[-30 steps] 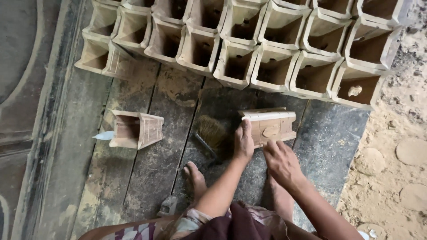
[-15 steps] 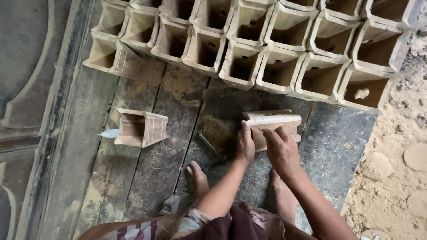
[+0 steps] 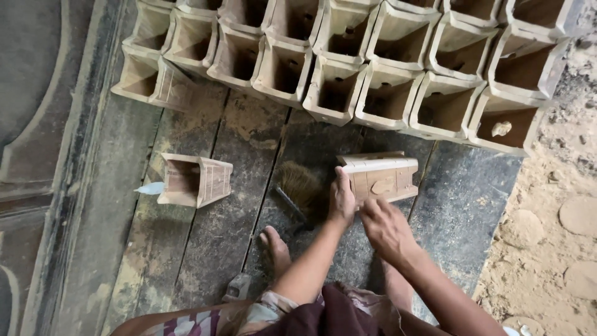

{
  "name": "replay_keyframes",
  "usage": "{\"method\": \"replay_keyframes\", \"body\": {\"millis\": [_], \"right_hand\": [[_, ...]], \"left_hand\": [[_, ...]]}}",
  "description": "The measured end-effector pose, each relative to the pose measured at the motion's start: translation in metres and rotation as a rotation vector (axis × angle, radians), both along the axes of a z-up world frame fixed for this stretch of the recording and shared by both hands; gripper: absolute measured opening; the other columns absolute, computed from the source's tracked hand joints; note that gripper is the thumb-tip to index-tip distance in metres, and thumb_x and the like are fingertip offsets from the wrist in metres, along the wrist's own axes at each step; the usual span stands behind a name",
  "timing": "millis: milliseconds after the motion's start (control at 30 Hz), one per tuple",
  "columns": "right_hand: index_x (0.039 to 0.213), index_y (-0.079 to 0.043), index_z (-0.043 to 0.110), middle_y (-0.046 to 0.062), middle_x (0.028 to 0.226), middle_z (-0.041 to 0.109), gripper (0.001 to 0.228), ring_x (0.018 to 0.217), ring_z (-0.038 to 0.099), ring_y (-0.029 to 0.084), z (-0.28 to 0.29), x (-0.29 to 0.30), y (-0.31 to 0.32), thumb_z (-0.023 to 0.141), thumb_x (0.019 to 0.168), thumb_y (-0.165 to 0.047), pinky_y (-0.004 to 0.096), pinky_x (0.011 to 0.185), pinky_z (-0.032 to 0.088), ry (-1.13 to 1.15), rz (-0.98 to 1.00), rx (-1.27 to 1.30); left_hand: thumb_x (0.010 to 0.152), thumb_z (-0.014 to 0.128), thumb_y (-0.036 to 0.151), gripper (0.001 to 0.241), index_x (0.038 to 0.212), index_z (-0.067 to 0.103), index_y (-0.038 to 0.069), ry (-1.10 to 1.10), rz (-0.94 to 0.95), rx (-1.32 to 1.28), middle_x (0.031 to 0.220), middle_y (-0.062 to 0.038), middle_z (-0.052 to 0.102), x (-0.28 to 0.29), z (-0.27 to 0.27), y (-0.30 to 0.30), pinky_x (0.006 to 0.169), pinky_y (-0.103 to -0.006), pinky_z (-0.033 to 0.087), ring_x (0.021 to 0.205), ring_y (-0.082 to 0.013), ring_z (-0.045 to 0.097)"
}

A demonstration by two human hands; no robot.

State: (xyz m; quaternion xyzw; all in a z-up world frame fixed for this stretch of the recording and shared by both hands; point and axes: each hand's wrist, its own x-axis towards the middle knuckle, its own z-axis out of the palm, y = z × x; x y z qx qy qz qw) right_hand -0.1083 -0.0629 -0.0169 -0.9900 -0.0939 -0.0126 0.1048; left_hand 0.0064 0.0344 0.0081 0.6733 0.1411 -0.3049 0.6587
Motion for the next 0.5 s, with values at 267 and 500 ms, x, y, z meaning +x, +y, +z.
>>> {"method": "replay_keyframes", "body": {"millis": [267,500], "right_hand": [[0.103,-0.019,0.073,0.006,0.088,0.063,0.015,0.081,0.071,0.034,-0.041,-0.06,-0.045,0.069,0.088,-0.016,0.045,0.072,0.059,0.076,-0.601,0.374],[0.107,-0.019,0.078,0.007,0.087,0.073,0.006,0.08,0.074,0.032,-0.001,-0.008,-0.077,0.076,0.104,-0.014,0.045,0.069,0.057,-0.225,-0.81,0.248]], "left_hand": [[0.094,0.073,0.043,0.047,0.096,0.072,-0.004,-0.168,-0.102,0.083,0.085,-0.012,0.064,-0.003,-0.063,-0.005,0.082,-0.0422,0.054,0.083,-0.0202,0.062],[0.076,0.094,0.041,0.053,0.09,0.07,-0.005,-0.249,-0.186,0.222,0.078,-0.02,0.071,-0.009,-0.058,-0.008,0.065,-0.041,0.058,0.078,-0.0252,0.075]]}}
